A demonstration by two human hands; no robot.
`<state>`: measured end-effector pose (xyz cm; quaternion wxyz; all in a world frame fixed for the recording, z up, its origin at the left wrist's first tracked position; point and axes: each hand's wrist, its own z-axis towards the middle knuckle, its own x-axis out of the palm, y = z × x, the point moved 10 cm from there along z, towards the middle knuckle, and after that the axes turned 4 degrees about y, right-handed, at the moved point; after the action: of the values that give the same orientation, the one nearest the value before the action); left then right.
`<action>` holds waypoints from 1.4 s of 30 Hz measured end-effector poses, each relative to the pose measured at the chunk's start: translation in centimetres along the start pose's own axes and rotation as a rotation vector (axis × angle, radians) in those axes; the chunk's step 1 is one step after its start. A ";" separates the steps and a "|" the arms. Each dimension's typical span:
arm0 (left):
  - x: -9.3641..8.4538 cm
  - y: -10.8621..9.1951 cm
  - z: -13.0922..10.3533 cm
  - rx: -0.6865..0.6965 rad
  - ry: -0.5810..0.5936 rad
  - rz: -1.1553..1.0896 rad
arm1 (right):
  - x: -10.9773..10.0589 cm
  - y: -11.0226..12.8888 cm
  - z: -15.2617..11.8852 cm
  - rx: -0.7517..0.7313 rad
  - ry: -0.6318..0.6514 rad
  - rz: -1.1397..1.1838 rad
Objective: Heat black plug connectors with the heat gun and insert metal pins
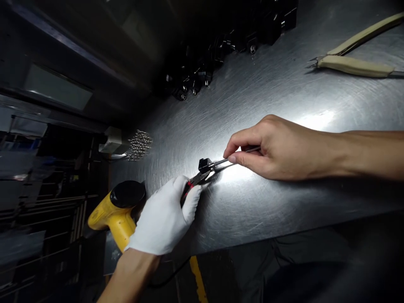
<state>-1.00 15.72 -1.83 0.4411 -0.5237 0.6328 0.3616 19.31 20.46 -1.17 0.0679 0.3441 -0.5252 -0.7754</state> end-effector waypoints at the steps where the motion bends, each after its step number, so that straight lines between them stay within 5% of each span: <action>1: 0.1 0.0 0.2 -0.005 0.026 0.001 | -0.1 -0.1 0.1 0.008 0.000 -0.009; 12: 0.0 -0.6 0.9 -0.008 0.105 0.064 | -0.3 -0.7 0.6 0.065 0.028 -0.076; 24: 0.7 -0.9 0.1 -0.159 0.203 0.086 | 0.1 -0.3 -0.4 0.121 0.089 -0.112; 42: 1.2 -1.4 -1.1 -0.256 0.132 0.115 | 0.4 0.3 -1.2 0.099 0.009 -0.239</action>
<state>0.13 13.97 -2.58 0.3065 -0.5612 0.6381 0.4288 19.65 19.19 -1.32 -0.0397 0.4107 -0.5176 -0.7495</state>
